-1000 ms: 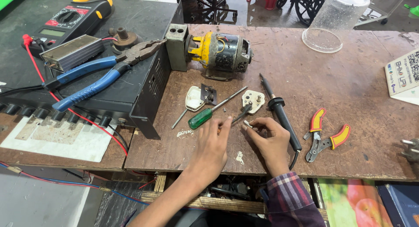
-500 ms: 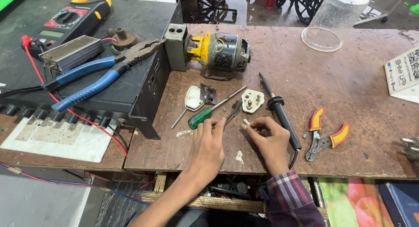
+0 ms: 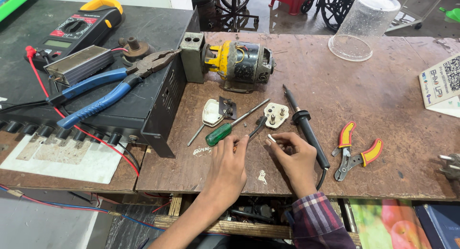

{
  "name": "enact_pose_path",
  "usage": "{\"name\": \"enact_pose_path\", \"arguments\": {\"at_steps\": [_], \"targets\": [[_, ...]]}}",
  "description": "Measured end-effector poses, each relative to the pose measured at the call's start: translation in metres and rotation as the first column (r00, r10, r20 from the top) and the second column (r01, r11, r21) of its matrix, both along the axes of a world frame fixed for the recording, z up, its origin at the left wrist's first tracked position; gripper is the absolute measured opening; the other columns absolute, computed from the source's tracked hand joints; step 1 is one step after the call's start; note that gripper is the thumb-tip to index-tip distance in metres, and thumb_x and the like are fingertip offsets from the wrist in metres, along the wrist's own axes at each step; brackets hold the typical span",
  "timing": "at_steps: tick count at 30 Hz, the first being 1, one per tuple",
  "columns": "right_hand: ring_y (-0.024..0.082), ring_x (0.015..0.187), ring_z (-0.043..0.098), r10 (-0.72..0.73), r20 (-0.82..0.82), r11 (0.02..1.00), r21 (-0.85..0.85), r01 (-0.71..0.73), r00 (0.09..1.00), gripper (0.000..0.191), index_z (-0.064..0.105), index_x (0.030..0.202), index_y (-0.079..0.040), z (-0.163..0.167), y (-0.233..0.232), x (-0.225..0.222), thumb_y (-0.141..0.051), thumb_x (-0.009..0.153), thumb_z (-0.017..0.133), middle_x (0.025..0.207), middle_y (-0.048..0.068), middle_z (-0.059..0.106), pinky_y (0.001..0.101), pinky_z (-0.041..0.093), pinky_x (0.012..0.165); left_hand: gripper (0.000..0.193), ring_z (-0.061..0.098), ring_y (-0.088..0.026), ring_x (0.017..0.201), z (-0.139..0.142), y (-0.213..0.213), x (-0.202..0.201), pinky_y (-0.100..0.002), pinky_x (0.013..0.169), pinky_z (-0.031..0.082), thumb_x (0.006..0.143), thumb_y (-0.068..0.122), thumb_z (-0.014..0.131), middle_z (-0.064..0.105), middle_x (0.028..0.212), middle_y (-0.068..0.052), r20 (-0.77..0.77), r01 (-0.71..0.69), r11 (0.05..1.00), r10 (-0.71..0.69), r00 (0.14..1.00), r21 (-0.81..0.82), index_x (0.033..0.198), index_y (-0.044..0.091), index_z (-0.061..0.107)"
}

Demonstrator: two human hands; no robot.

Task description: The person disassembles a small white electrical component on a workbench, uses a screwdriver to remove a screw, and cleans a metal part with a brush. They then open a drawer, retrieve a black electrical component, and place it on the table before reassembling the white component.

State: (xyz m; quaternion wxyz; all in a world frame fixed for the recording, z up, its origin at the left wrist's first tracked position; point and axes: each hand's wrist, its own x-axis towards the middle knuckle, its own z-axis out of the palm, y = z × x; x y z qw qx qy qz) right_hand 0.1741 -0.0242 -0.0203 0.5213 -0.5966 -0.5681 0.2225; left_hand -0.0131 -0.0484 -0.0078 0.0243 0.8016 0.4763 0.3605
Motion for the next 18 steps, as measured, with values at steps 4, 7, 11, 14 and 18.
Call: {"name": "enact_pose_path", "arguments": {"at_steps": [4, 7, 11, 14, 18], "targets": [[0.005, 0.064, 0.058, -0.001, 0.022, 1.0, 0.021, 0.0, 1.0, 0.02, 0.076, 0.091, -0.001, -0.001, 0.001, 0.0, -0.014, 0.081, 0.085, 0.074, 0.001, 0.07, 0.0231, 0.049, 0.058, 0.049, 0.055, -0.04, 0.11, -0.001, 0.001, 0.0, -0.05, 0.095, 0.044, 0.084, -0.009, 0.055, 0.053, 0.121, -0.026, 0.01, -0.003, 1.0, 0.003, 1.0, -0.013, 0.133, -0.007, 0.053], [0.008, 0.063, 0.058, 0.007, 0.096, 0.999, 0.052, -0.012, 0.995, 0.019, 0.077, 0.088, -0.001, -0.001, 0.001, 0.002, -0.014, 0.079, 0.086, 0.074, 0.003, 0.069, 0.0253, 0.048, 0.058, 0.048, 0.055, -0.041, 0.109, -0.002, 0.001, 0.0, -0.051, 0.094, 0.047, 0.086, -0.007, 0.054, 0.053, 0.12, -0.027, 0.069, -0.018, 0.999, 0.02, 0.997, -0.029, 0.133, -0.008, 0.052], [0.012, 0.063, 0.062, 0.033, 0.207, 0.997, 0.058, -0.046, 0.978, 0.019, 0.08, 0.091, -0.006, -0.003, 0.004, 0.003, -0.015, 0.076, 0.087, 0.077, 0.004, 0.071, 0.0273, 0.05, 0.059, 0.05, 0.056, -0.043, 0.105, 0.001, 0.0, 0.001, -0.051, 0.09, 0.049, 0.086, -0.005, 0.055, 0.052, 0.117, -0.028, 0.069, -0.048, 0.996, 0.053, 0.996, -0.077, 0.135, -0.01, 0.049], [0.012, 0.065, 0.065, 0.024, 0.21, 0.996, 0.074, -0.04, 0.977, 0.02, 0.081, 0.097, -0.007, -0.005, 0.004, 0.005, -0.013, 0.078, 0.085, 0.082, 0.004, 0.072, 0.0276, 0.051, 0.061, 0.052, 0.057, -0.045, 0.103, 0.007, -0.003, 0.001, -0.052, 0.088, 0.05, 0.086, -0.003, 0.055, 0.052, 0.114, -0.029, 0.032, -0.052, 0.989, 0.057, 0.998, -0.136, 0.138, -0.006, 0.051], [0.013, 0.066, 0.066, 0.01, 0.223, 0.993, 0.109, -0.035, 0.975, 0.02, 0.081, 0.099, -0.007, -0.008, 0.006, 0.006, -0.011, 0.08, 0.083, 0.084, 0.004, 0.072, 0.028, 0.052, 0.062, 0.049, 0.059, -0.045, 0.103, 0.017, -0.012, -0.001, -0.052, 0.088, 0.052, 0.089, -0.001, 0.054, 0.051, 0.114, -0.03, 0.078, 0.015, 0.971, 0.004, 0.997, -0.239, 0.137, -0.004, 0.053]]}}
